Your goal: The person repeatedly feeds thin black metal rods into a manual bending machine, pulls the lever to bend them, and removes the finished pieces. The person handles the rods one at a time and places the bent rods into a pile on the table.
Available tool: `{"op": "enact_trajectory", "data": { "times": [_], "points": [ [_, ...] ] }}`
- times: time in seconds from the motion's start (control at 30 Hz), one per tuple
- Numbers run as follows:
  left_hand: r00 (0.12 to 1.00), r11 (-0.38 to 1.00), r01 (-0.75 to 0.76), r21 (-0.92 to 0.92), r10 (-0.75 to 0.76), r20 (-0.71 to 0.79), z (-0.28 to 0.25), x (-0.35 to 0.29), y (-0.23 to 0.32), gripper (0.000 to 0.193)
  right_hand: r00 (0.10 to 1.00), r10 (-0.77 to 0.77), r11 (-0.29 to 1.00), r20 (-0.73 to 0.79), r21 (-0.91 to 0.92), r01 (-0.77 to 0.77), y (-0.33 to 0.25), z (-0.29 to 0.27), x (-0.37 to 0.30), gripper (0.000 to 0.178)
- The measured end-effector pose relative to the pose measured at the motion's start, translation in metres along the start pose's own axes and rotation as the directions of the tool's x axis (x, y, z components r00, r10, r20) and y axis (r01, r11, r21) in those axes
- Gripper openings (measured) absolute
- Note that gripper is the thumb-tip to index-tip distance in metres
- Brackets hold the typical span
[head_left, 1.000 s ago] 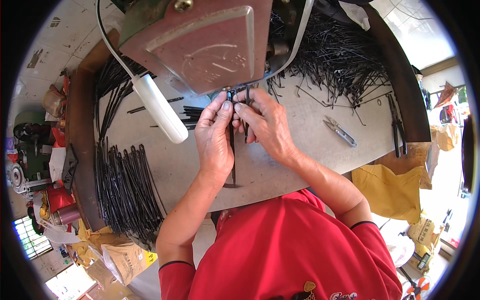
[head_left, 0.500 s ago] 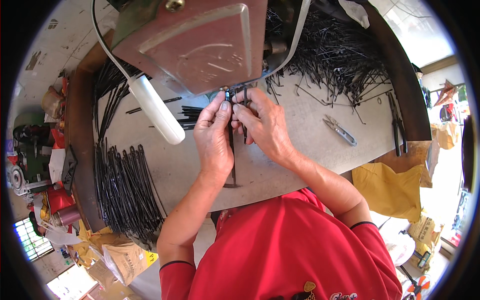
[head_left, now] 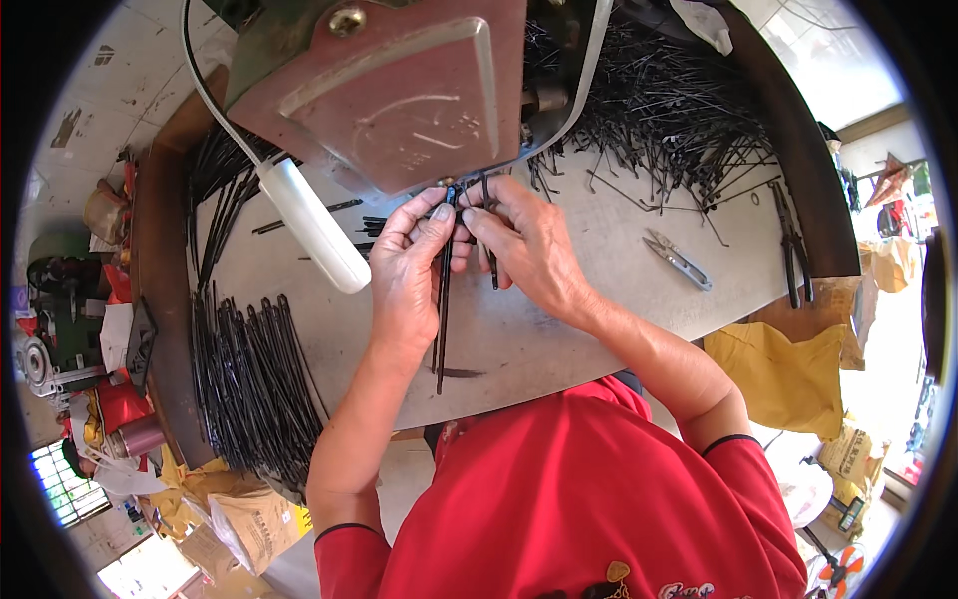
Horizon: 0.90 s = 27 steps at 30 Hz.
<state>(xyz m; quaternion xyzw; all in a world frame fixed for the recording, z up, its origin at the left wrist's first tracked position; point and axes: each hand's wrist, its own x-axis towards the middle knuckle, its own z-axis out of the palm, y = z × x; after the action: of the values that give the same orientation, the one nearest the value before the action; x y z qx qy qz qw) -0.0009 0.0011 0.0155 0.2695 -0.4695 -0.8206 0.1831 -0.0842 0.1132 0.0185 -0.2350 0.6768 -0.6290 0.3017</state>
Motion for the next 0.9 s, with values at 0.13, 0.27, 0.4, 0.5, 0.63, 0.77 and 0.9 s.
{"op": "enact_trajectory", "data": {
  "times": [0.13,0.27,0.4,0.5,0.63,0.77,0.9],
  "points": [
    [1.000,1.000,0.006,0.012,-0.006,-0.004,0.001,0.001,0.001,0.026,0.999,-0.024,1.000,-0.030,0.001,0.024,0.002,0.001,0.002,0.018],
    [1.000,0.999,0.005,0.034,-0.005,-0.004,-0.001,0.000,0.001,0.026,0.999,-0.017,1.000,-0.035,0.026,0.018,-0.001,0.001,0.000,0.018],
    [1.000,0.999,0.006,0.041,-0.005,-0.021,0.000,0.000,0.000,0.027,0.999,-0.012,0.999,-0.047,0.034,0.014,-0.001,0.000,0.001,0.018],
    [0.999,0.999,0.018,-0.047,-0.020,-0.049,0.004,-0.001,-0.002,0.027,0.998,-0.003,0.999,-0.057,0.040,0.005,0.001,0.002,0.001,0.015],
    [0.990,0.965,0.130,0.230,-0.139,0.025,-0.003,0.004,0.020,0.034,0.999,-0.009,0.990,0.047,-0.138,0.015,-0.007,-0.012,0.013,0.016],
    [0.970,0.951,0.226,0.211,-0.239,0.037,-0.021,0.016,0.021,0.036,0.968,0.185,0.983,0.170,-0.017,-0.185,-0.013,-0.023,0.023,0.018],
    [0.973,0.956,0.211,0.201,-0.225,0.046,-0.020,0.015,0.020,0.033,0.961,0.214,0.928,0.172,0.271,-0.256,-0.005,-0.020,0.017,0.018]
  ]
}}
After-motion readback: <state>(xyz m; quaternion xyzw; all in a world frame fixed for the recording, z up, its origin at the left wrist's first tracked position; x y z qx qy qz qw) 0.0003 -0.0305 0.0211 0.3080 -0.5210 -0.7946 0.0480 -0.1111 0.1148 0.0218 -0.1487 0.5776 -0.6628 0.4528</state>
